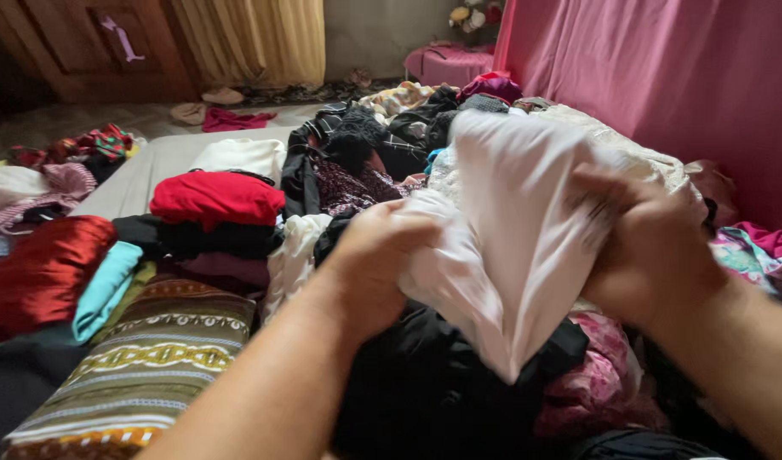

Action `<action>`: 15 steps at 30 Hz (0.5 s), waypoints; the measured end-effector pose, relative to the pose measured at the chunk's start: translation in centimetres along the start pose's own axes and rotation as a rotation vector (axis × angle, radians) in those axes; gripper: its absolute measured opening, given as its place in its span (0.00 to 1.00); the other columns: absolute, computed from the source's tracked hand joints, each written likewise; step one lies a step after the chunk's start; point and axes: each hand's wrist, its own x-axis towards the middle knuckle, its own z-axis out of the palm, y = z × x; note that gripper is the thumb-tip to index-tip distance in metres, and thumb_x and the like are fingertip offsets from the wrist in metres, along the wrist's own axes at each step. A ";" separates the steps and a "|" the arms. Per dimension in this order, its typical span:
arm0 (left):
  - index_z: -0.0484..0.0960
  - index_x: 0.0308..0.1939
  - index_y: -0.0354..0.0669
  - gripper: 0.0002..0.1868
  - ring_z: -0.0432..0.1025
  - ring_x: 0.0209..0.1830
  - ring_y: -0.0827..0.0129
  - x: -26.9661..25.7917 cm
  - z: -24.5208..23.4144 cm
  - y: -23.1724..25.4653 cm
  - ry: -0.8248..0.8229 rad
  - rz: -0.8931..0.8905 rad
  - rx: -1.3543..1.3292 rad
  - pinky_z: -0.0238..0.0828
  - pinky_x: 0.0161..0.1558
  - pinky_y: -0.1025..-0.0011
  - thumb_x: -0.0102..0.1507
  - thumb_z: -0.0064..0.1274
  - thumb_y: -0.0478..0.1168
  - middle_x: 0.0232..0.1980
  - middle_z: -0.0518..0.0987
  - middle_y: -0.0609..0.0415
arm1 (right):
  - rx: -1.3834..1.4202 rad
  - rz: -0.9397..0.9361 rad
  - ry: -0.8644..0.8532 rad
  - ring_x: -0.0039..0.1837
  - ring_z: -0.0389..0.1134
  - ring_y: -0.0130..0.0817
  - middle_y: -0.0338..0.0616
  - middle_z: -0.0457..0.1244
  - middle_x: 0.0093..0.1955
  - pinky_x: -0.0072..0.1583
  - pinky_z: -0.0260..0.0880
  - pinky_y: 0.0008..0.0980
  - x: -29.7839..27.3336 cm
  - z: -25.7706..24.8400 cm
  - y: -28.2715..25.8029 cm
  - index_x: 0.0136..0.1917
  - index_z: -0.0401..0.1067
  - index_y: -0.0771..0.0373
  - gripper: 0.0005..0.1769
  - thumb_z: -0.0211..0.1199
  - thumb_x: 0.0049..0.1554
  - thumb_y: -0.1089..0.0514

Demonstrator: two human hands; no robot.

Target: The person folds items from a large pile of laundry on a bed, including a black top, a red garment, a white t-shirt, and blue butterfly-print underwear, placing each folded piece into a stack.

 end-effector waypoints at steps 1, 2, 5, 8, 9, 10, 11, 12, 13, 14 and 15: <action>0.77 0.53 0.27 0.18 0.77 0.41 0.57 -0.7 -0.7 0.3 0.026 0.013 -0.012 0.78 0.46 0.61 0.59 0.51 0.29 0.45 0.80 0.43 | -0.016 -0.021 0.091 0.71 0.65 0.45 0.53 0.63 0.72 0.72 0.60 0.57 0.1 -0.2 -0.7 0.77 0.58 0.67 0.32 0.49 0.62 0.55; 0.79 0.51 0.30 0.17 0.78 0.42 0.58 -1.2 -1.4 0.8 0.047 0.028 -0.024 0.78 0.48 0.62 0.59 0.50 0.28 0.45 0.81 0.45 | -0.010 -0.065 0.052 0.72 0.64 0.45 0.52 0.62 0.73 0.73 0.58 0.55 0.1 -0.4 -1.3 0.77 0.57 0.69 0.32 0.50 0.62 0.56; 0.79 0.50 0.30 0.15 0.79 0.44 0.57 -2.5 -2.9 2.0 0.174 0.099 -0.097 0.79 0.51 0.60 0.60 0.46 0.28 0.46 0.83 0.44 | 0.055 -0.141 0.078 0.74 0.62 0.44 0.53 0.61 0.75 0.74 0.55 0.51 0.3 -0.5 -2.5 0.77 0.56 0.70 0.31 0.50 0.63 0.57; 0.78 0.53 0.31 0.16 0.80 0.48 0.55 -3.6 -4.5 3.7 0.350 0.137 -0.170 0.78 0.54 0.56 0.62 0.41 0.29 0.48 0.83 0.42 | 0.164 -0.111 0.402 0.73 0.64 0.48 0.53 0.61 0.73 0.74 0.57 0.55 -0.1 -0.5 -2.8 0.75 0.57 0.66 0.29 0.49 0.63 0.56; 0.78 0.54 0.32 0.18 0.80 0.49 0.55 -3.9 -4.9 4.1 0.411 0.140 -0.191 0.78 0.55 0.54 0.63 0.39 0.29 0.49 0.83 0.42 | 0.168 -0.116 0.517 0.73 0.64 0.49 0.51 0.62 0.73 0.74 0.58 0.58 -0.3 -1.0 -2.4 0.75 0.59 0.61 0.28 0.48 0.62 0.55; 0.77 0.54 0.36 0.19 0.80 0.49 0.54 -4.2 -5.2 4.4 0.490 0.122 -0.171 0.77 0.54 0.50 0.62 0.37 0.30 0.50 0.83 0.43 | 0.174 -0.121 0.631 0.73 0.65 0.50 0.50 0.63 0.73 0.75 0.58 0.61 -0.4 -1.6 -2.0 0.74 0.60 0.57 0.28 0.47 0.61 0.54; 0.76 0.55 0.40 0.20 0.79 0.49 0.53 -4.5 -5.6 4.8 0.570 0.103 -0.151 0.77 0.53 0.46 0.61 0.35 0.30 0.50 0.82 0.44 | 0.199 -0.096 0.150 0.76 0.60 0.48 0.48 0.59 0.76 0.77 0.54 0.60 -0.5 -2.5 -1.3 0.77 0.56 0.57 0.28 0.45 0.65 0.51; 0.75 0.55 0.44 0.22 0.79 0.49 0.52 -4.9 -6.0 5.1 0.655 0.086 -0.133 0.76 0.51 0.42 0.61 0.33 0.30 0.50 0.82 0.45 | 0.211 -0.063 -0.333 0.78 0.55 0.46 0.46 0.54 0.79 0.79 0.49 0.59 -0.4 -3.5 -0.3 0.80 0.52 0.56 0.29 0.44 0.69 0.47; 0.74 0.57 0.42 0.22 0.79 0.50 0.51 -4.8 -6.4 5.5 0.636 0.142 -0.106 0.77 0.53 0.43 0.61 0.33 0.30 0.52 0.81 0.44 | 0.224 -0.047 -0.370 0.78 0.55 0.46 0.47 0.54 0.79 0.78 0.49 0.60 0.0 -4.3 0.0 0.80 0.52 0.57 0.29 0.44 0.69 0.46; 0.73 0.59 0.41 0.22 0.79 0.51 0.50 -4.4 -6.9 5.7 0.619 0.196 -0.080 0.79 0.54 0.44 0.62 0.33 0.29 0.54 0.80 0.43 | 0.237 -0.029 -0.405 0.78 0.55 0.46 0.48 0.54 0.78 0.78 0.49 0.60 0.2 -4.9 0.4 0.79 0.53 0.58 0.29 0.44 0.70 0.45; 0.72 0.60 0.40 0.23 0.79 0.52 0.49 -4.2 -7.3 5.8 0.601 0.250 -0.053 0.80 0.55 0.45 0.63 0.34 0.28 0.55 0.80 0.41 | 0.248 -0.026 0.006 0.74 0.60 0.48 0.51 0.59 0.74 0.74 0.54 0.61 0.5 -5.3 0.7 0.76 0.59 0.61 0.29 0.45 0.66 0.46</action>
